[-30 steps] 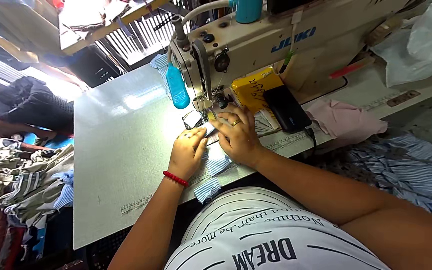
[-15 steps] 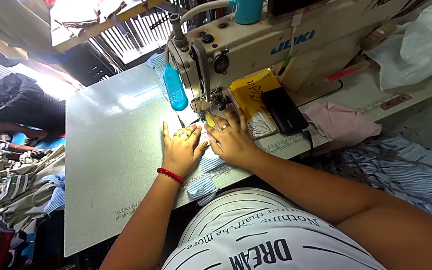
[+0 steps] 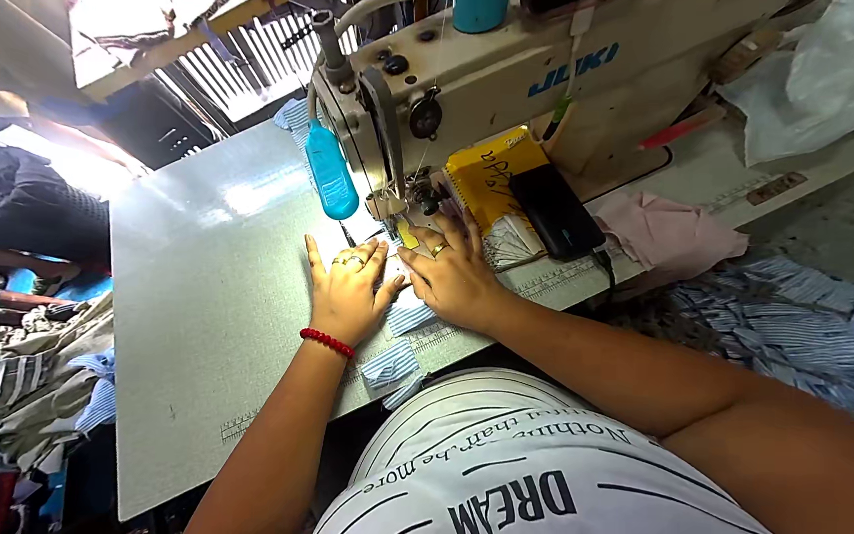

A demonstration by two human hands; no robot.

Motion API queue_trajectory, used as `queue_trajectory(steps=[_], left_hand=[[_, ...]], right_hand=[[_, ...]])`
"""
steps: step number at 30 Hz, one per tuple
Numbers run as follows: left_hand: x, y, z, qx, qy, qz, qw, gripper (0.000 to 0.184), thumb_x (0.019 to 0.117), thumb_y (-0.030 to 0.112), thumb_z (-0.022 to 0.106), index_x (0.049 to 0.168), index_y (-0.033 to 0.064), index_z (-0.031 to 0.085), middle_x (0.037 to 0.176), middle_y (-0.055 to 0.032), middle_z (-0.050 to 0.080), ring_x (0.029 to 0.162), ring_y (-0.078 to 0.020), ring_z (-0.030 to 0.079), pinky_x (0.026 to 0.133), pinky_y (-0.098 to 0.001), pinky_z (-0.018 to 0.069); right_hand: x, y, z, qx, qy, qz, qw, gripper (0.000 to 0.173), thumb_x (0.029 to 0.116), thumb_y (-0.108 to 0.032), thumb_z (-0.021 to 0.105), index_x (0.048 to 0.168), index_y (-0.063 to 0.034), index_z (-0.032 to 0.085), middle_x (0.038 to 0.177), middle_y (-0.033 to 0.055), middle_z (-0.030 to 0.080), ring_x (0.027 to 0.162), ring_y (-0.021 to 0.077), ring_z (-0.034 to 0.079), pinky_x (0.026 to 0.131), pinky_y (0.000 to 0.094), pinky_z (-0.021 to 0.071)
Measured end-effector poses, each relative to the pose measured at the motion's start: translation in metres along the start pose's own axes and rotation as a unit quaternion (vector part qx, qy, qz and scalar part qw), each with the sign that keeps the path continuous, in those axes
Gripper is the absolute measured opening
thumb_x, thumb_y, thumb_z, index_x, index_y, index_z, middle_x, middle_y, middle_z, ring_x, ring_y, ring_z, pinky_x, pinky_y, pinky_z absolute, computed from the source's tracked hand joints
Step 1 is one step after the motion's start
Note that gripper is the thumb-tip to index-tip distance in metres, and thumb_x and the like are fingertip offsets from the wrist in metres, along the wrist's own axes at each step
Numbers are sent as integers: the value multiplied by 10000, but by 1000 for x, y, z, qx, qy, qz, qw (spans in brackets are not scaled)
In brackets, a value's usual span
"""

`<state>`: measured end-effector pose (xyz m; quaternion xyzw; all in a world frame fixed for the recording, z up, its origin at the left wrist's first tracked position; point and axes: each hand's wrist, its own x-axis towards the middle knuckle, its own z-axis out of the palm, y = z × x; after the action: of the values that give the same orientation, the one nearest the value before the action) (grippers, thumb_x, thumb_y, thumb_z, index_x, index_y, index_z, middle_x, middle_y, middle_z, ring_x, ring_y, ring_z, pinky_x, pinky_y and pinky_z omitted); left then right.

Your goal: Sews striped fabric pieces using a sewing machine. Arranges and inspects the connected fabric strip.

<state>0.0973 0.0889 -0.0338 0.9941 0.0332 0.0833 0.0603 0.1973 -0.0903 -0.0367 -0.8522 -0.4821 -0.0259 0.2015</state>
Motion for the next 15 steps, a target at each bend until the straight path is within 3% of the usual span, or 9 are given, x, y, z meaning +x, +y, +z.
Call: queue_trajectory(steps=[15], left_hand=[[20,-19,-2,12,-17,-13,1000,631,1051,577,317,1468,188,591,1501,-30,576,1420,-282,504,1168,-777,2]], right_hand=[[0,2,2,16,20,-4,1000,393,1023,-287,456,1305,-211,718,1496,115,557,1532,403,275,1207,720,81]])
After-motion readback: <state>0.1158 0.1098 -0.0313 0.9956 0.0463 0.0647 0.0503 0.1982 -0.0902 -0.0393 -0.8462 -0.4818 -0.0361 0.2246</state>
